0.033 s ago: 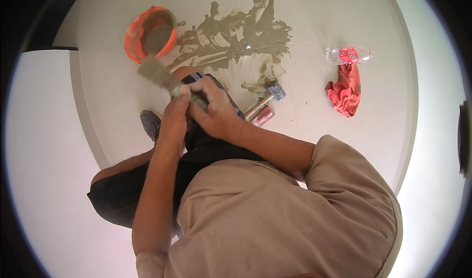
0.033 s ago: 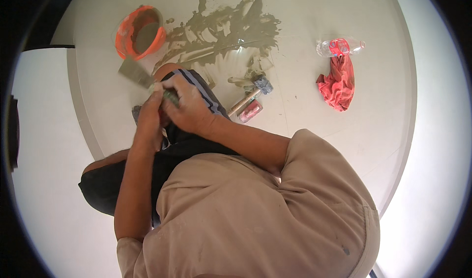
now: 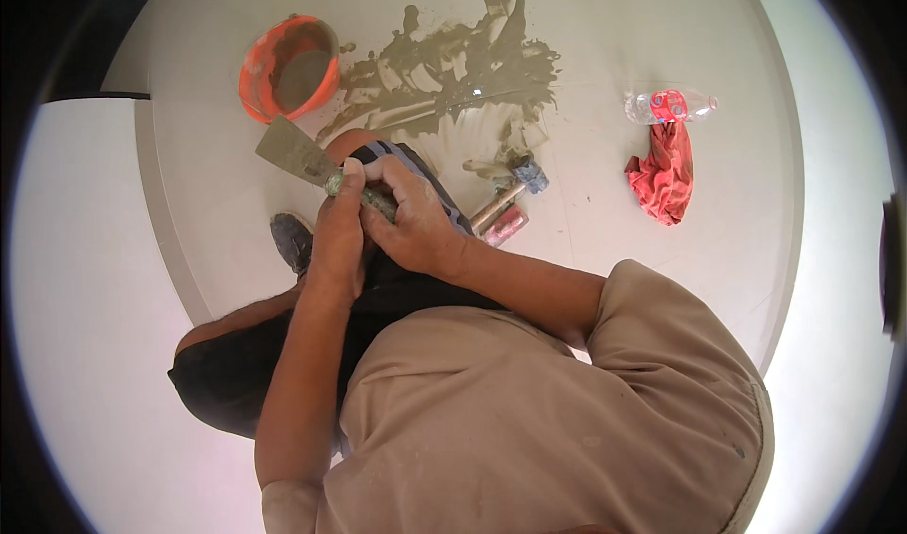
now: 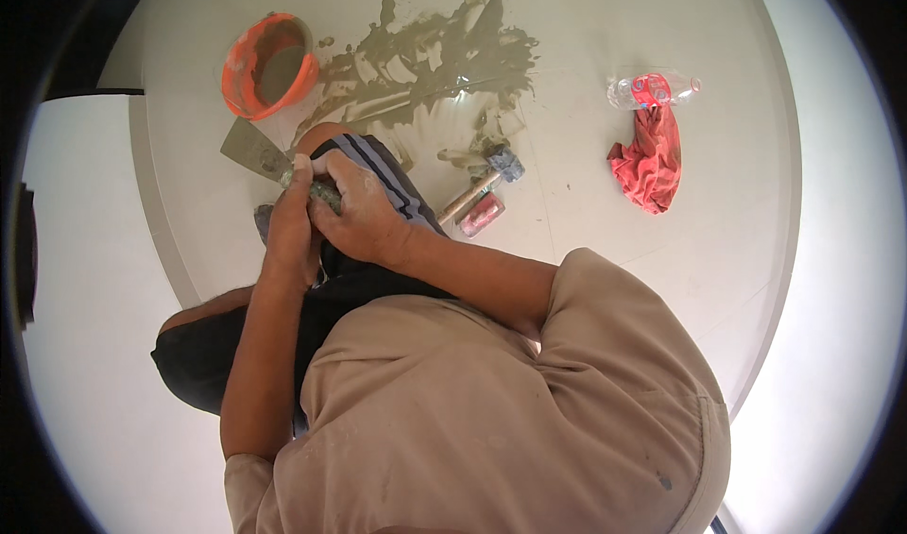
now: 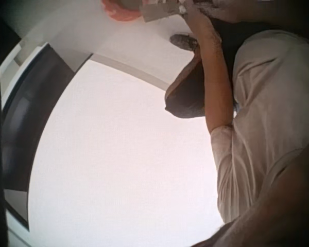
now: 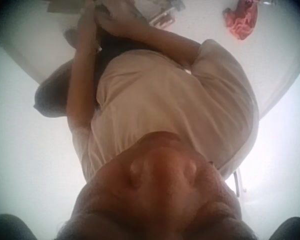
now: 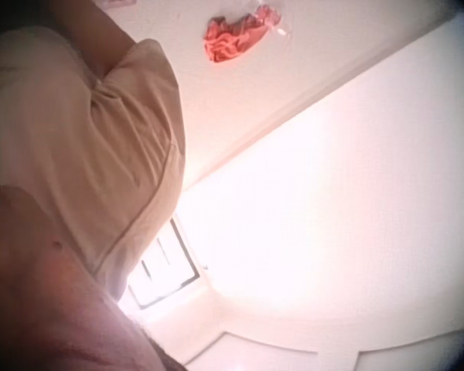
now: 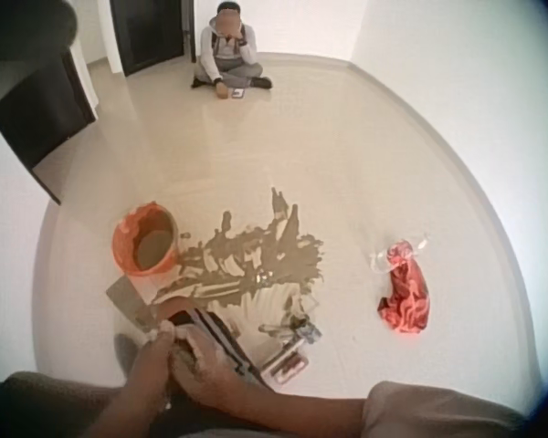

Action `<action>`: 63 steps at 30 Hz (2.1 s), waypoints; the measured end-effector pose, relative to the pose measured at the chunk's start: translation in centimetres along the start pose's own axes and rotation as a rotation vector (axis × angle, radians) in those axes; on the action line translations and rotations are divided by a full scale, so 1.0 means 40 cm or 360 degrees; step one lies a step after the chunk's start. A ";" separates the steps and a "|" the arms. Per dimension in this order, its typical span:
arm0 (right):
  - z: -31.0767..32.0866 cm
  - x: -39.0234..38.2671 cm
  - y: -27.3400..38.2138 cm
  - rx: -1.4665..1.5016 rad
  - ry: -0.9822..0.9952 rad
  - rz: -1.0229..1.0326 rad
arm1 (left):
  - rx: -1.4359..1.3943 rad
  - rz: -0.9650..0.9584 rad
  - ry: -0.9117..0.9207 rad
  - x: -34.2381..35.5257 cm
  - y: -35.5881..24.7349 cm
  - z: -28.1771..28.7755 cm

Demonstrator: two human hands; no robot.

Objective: The person applies grout to the gaps between floor tiles using a putty knife and a hammer, wipes the surface with a red cloth, and cleans the tiles using a sponge and water from a bottle.

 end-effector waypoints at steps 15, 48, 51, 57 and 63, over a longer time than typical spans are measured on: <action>0.553 -0.351 -0.669 -0.0918 -0.1171 -0.2053 | 0.0367 -0.1078 -0.1554 -0.351 -0.230 0.532; 0.439 0.274 -0.608 -0.1718 0.0024 0.0008 | 0.0594 -0.0878 -0.2248 -0.469 -0.105 0.631; 0.429 0.273 -0.608 -0.1743 0.0100 -0.0079 | 0.0556 -0.0864 -0.2287 -0.466 -0.101 0.635; 0.445 0.281 -0.611 -0.1766 0.0094 -0.0200 | 0.0551 -0.0862 -0.2291 -0.465 -0.104 0.642; 0.439 0.263 -0.617 -0.1926 0.0191 -0.0235 | 0.0562 -0.0899 -0.2245 -0.456 -0.115 0.633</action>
Point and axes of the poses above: each hand's wrist, its own x-axis towards the middle knuckle, its own z-axis out of the back of the hand, y = z × x, the point moved 5 cm from there along x, towards the middle knuckle, and after that the axes turned 8 degrees about x, right-handed, at the moved point
